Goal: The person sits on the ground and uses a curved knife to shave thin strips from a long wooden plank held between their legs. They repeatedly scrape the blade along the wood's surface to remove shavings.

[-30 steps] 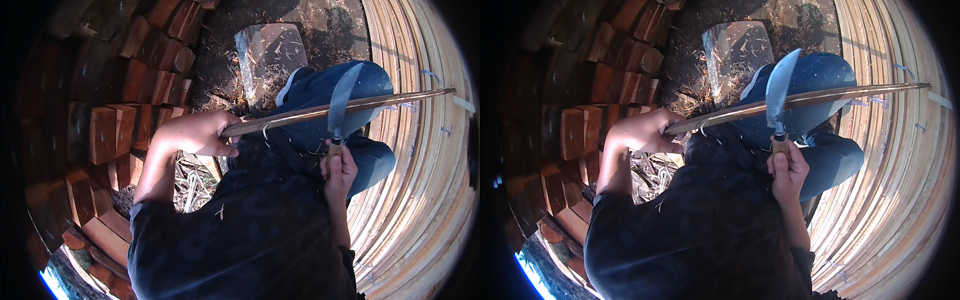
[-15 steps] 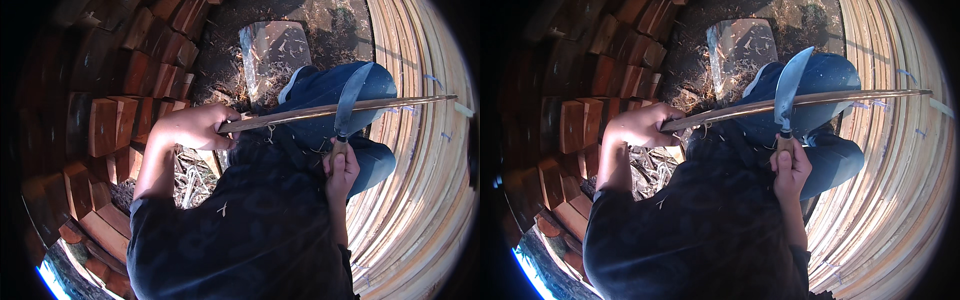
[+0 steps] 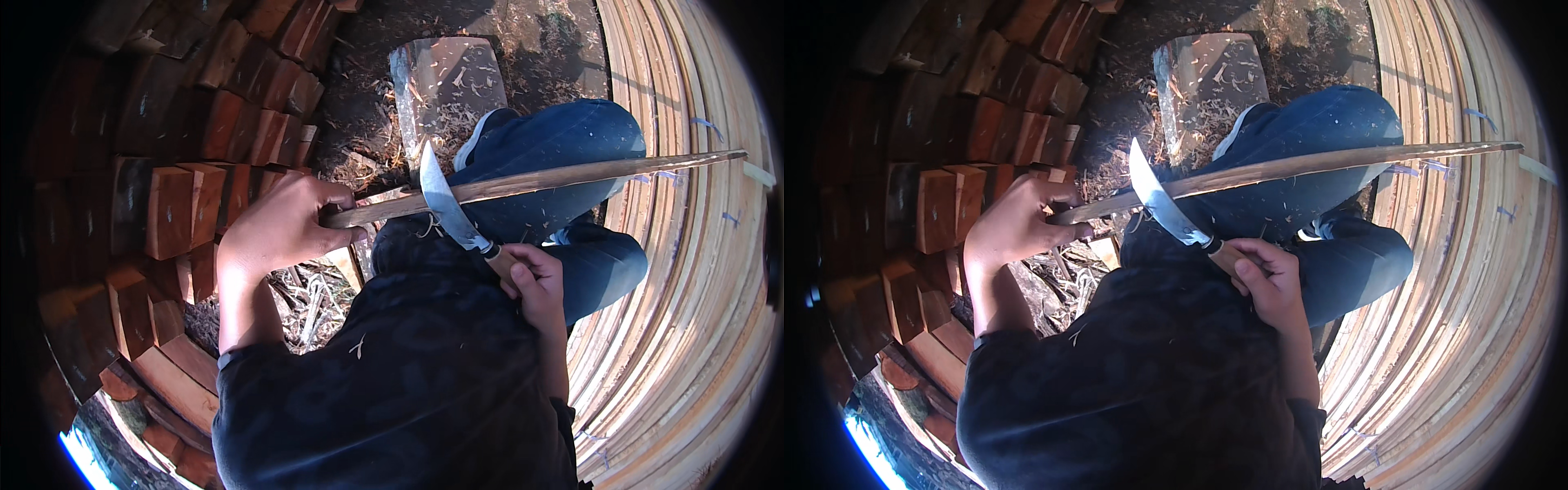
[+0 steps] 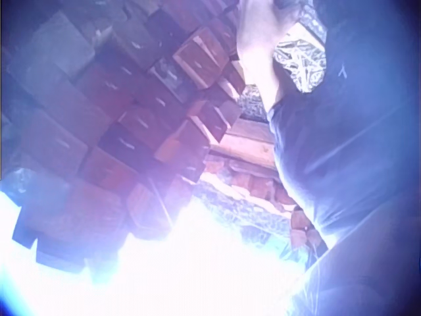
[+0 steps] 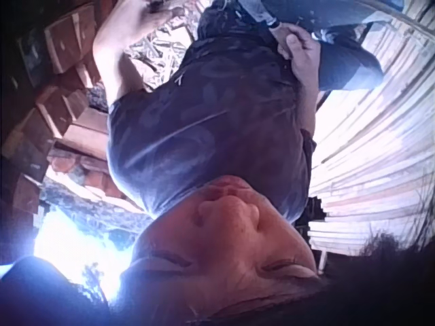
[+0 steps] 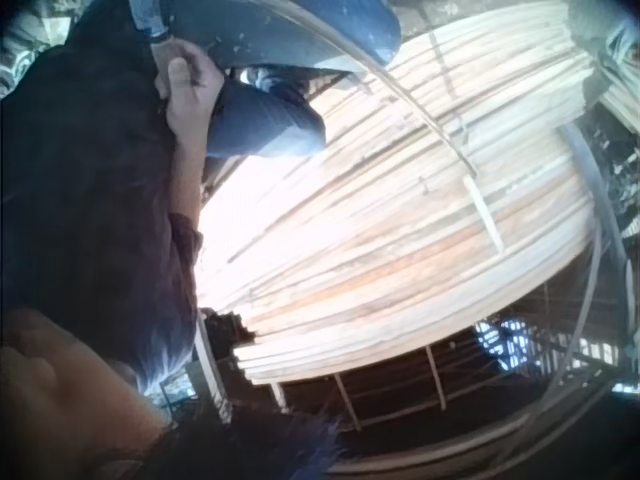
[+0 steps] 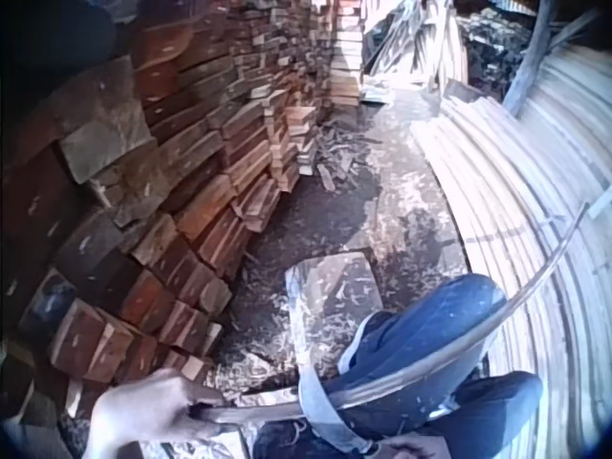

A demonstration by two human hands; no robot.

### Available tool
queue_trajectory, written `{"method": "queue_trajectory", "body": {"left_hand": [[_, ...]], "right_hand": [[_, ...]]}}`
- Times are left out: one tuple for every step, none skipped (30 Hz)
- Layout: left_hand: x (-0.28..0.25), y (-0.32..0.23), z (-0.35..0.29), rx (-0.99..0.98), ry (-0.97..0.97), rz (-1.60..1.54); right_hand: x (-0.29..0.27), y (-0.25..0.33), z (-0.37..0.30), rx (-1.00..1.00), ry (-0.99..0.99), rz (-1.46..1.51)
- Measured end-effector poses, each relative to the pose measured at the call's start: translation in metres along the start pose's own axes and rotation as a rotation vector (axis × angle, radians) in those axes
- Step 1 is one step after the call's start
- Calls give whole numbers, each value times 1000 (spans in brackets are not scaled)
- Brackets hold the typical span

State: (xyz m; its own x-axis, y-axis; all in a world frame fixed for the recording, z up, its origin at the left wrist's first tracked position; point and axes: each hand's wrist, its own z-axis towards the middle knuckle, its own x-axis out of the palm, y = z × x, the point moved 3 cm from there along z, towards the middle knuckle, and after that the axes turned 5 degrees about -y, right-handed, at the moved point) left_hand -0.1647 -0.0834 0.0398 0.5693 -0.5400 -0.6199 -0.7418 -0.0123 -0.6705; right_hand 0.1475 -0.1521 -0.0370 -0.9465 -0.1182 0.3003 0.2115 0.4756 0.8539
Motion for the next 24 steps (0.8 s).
{"method": "queue_trajectory", "body": {"left_hand": [[-4, -7, -2, -26, -29, -25], [-4, -9, -3, -33, -44, 10], [-4, -10, -3, -39, -59, 44], [-4, -11, -4, -44, -73, 79], [-2, -9, -3, 4, -79, 57], [-2, -9, -3, 10, -77, 24], [-2, -9, -4, 17, -76, -9], [-3, -6, -2, 30, -69, -41], [-4, -3, -1, 48, -62, -33], [-5, 1, -1, 66, -55, -25], [-4, 3, -2, 75, -56, -19], [-4, 0, -1, 63, -38, -51], [-6, -5, 0, 51, -20, -82], [-3, -7, 2, 36, 7, -114], [-3, -7, 0, 36, -11, -107], [-1, -5, -3, 35, -28, -100], [-1, -3, -1, 57, -51, -97], [0, -1, -1, 51, -50, -94], [-1, 3, -2, 44, -48, -92], [3, 5, -2, 33, -46, -94], [5, 6, -2, 41, -49, -126], [8, 5, -1, 48, -52, -158], [7, 5, 1, 67, -57, -187], [7, 5, 4, 86, -61, -216]], "right_hand": [[-6, -2, 0, -5, 20, 145], [-12, -5, 1, -8, 42, 289], [-15, -5, 4, -87, 89, 459], [-20, -6, 7, -153, -42, 323], [-19, 0, 9, -220, -174, 186], [-16, 8, 9, -285, -305, 46], [-7, 15, 9, -275, -306, -44], [9, 19, 9, -260, -187, -208], [19, 21, 12, -443, -43, -462], [19, 19, 10, -466, -29, -522], [18, 15, 9, -490, -8, -579], [9, 10, 4, -357, -119, -440], [-1, 8, 6, -299, -299, -113], [12, 27, 10, -299, -302, -84], [28, 33, 8, -301, -125, -330], [39, 34, 4, -299, 54, -573], [28, 16, 3, -318, 37, -587], [17, 8, 5, -366, -43, -586], [10, 2, 5, -292, -145, -397], [4, -1, 3, -213, -242, -210], [14, 17, 8, -270, -261, -190], [21, 24, 6, -300, -76, -384], [31, 32, 4, -365, 106, -561], [32, 21, 1, -385, 286, -720]]}}
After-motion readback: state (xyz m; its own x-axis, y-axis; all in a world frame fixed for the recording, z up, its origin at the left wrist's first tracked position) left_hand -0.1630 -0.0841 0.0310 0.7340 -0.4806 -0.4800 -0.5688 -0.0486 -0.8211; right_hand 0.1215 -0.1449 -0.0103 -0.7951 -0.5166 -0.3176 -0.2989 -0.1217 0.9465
